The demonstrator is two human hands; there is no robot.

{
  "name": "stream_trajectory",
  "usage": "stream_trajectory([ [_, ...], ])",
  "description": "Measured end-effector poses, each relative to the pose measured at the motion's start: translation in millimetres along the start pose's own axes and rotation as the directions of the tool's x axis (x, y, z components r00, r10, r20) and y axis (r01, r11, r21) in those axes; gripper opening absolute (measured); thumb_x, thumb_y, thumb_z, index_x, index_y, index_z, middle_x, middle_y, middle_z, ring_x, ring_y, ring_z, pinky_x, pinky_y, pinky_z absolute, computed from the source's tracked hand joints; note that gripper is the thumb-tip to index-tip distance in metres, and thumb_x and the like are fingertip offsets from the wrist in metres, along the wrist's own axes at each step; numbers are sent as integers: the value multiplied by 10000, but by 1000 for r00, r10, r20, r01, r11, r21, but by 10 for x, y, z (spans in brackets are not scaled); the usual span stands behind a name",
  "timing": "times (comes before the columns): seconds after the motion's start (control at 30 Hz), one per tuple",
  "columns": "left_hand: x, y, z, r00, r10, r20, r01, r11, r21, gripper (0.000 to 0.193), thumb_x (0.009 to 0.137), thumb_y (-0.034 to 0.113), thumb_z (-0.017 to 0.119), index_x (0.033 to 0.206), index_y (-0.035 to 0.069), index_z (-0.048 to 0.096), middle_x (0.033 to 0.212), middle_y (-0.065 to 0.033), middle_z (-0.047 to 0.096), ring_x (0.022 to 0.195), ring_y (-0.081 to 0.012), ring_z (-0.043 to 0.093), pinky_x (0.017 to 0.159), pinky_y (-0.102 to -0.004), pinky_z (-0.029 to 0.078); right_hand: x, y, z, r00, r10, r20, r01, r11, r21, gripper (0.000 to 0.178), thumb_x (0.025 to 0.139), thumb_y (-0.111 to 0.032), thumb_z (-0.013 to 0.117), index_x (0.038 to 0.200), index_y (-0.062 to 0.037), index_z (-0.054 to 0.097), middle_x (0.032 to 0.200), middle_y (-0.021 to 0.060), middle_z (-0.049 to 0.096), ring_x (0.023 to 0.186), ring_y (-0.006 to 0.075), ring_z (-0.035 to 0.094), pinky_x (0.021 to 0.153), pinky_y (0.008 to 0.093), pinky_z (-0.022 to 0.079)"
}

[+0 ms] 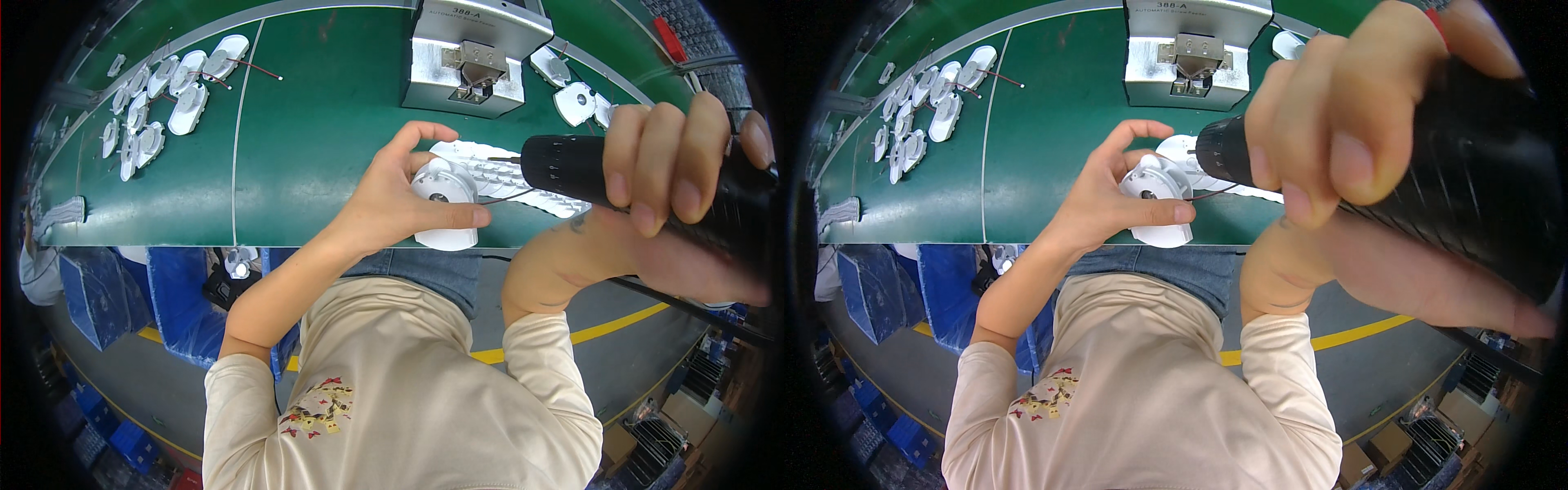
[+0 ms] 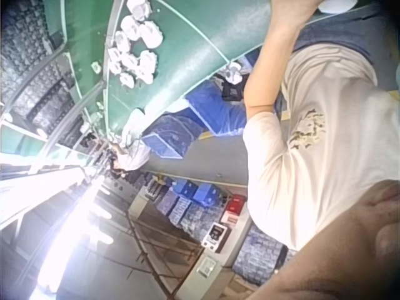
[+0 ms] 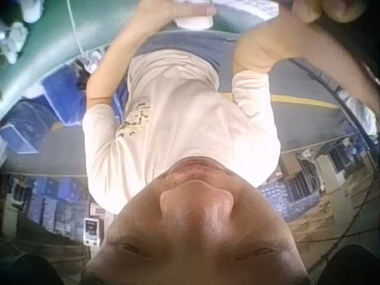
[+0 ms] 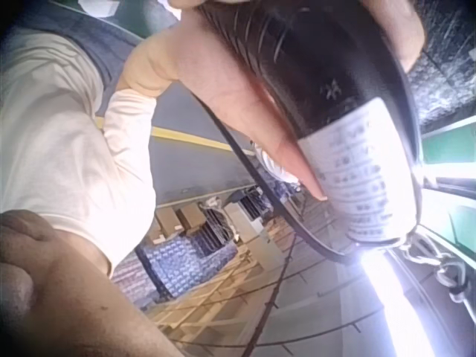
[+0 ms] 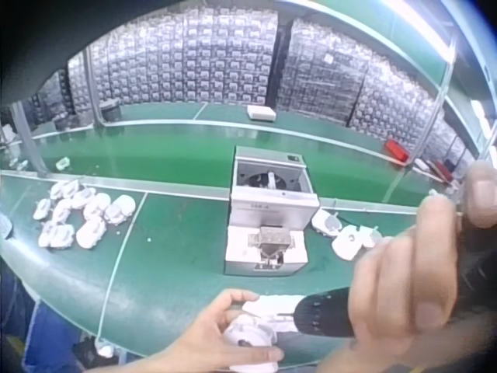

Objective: Assembling LED lighting components using an electric screwdriver on a factory production line.

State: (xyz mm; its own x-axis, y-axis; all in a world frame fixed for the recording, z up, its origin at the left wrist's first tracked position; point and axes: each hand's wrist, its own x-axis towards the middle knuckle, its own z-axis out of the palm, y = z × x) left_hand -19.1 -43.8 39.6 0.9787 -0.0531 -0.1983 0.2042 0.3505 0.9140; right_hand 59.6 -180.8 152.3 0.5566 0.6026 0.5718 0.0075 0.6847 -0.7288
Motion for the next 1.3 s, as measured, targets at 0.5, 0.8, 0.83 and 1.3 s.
stream_trajectory([
  [0.5,-93,-43,23,997,-75,3,74,973,-219,604,644,-69,768,1168,38,488,1044,-107,629,950,-176,622,827,-311,520,-1,-36,-92,1000,-19,22,19,1000,-7,500,949,-498,353,1173,-50,361,683,172,537,499,287,531,539,415,444],
  [0.8,-203,-34,-107,991,45,-129,-87,936,-340,600,683,-48,701,1236,9,476,1081,-149,635,975,-223,633,877,-349,504,-59,-46,-6,998,-45,52,44,999,24,485,955,-487,345,1171,-53,362,682,172,536,498,288,530,539,416,443],
  [0.83,-202,-39,-122,989,64,-133,-108,927,-360,578,710,-41,692,1240,14,469,1091,-139,639,962,-209,640,883,-357,501,-71,-71,-37,997,-48,57,46,998,32,484,956,-486,344,1170,-53,362,682,172,536,498,288,530,539,416,443],
  [1.3,-148,-175,-43,993,39,-116,-57,986,-159,754,646,-96,685,1299,100,362,1034,-120,594,824,-233,669,721,-343,573,-55,-42,-40,996,-55,63,55,998,5,461,965,-470,332,1167,-57,363,679,171,533,496,289,528,540,418,442],
])
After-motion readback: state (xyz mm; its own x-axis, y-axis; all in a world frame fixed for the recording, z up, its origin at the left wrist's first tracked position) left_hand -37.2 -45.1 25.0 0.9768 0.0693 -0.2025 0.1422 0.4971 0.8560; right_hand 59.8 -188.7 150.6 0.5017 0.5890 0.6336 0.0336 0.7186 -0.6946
